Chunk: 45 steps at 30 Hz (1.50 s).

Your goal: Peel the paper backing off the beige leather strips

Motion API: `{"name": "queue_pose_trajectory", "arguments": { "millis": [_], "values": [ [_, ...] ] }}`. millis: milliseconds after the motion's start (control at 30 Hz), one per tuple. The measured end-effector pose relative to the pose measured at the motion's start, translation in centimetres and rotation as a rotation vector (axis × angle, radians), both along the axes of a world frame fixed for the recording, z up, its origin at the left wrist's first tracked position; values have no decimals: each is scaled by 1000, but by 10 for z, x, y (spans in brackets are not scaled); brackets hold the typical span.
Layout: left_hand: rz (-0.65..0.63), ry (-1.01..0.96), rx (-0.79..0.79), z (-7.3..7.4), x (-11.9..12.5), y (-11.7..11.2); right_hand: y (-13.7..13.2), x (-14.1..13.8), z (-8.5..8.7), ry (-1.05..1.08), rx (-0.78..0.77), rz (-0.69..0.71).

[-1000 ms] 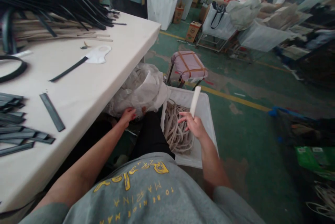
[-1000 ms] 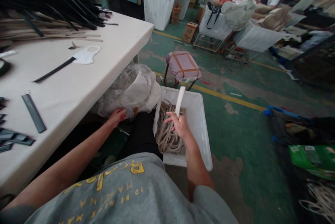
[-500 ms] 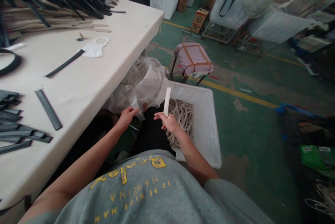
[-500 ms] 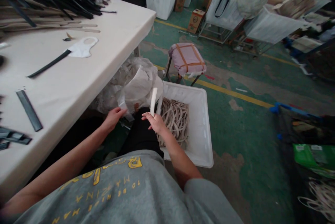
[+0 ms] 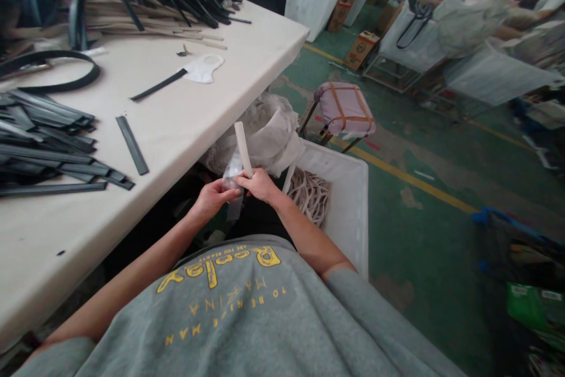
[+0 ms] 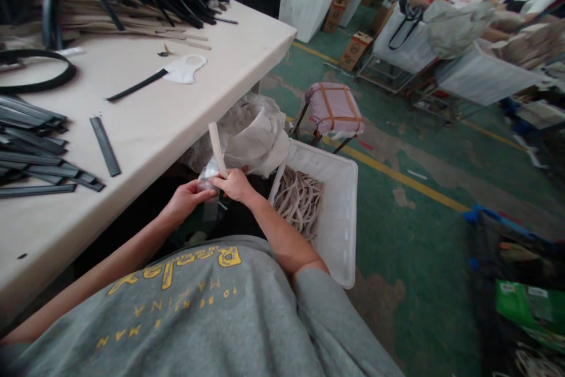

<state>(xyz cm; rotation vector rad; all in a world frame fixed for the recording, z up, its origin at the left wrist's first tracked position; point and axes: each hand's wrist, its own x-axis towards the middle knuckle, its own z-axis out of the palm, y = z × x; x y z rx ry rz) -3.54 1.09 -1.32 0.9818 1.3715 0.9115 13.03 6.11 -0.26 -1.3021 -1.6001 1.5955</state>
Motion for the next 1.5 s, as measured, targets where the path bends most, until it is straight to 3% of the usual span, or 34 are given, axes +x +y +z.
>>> {"name": "queue_pose_trajectory", "arguments": {
  "millis": [200,333,500,667,800,933,1067,1167,1267,1367,1500],
  "values": [
    [-28,-155,-53,4,-4,-11,7,2,17,4,71,-56],
    [-26,-211,-70,6,-4,-8,16,9,22,-43,190,3],
    [-116,-162,-79,6,0,11,19,18,21,-118,321,40],
    [-213,47,68,-1,7,31,16,30,21,-193,339,78],
    [-244,12,-17,-1,7,33,21,41,10,-293,314,32],
    [-152,-188,-171,3,6,27,25,47,-9,-704,238,4],
    [8,-382,-265,9,7,24,16,50,-17,-819,186,4],
    [85,-467,-274,12,9,26,3,61,-3,-785,195,-57],
    [152,-558,-259,13,10,30,-16,78,25,-539,203,-51],
    [258,-623,-291,16,14,34,-39,82,48,-277,138,70],
    [348,-677,-366,27,23,36,-65,60,54,-322,58,295]
  ]
}}
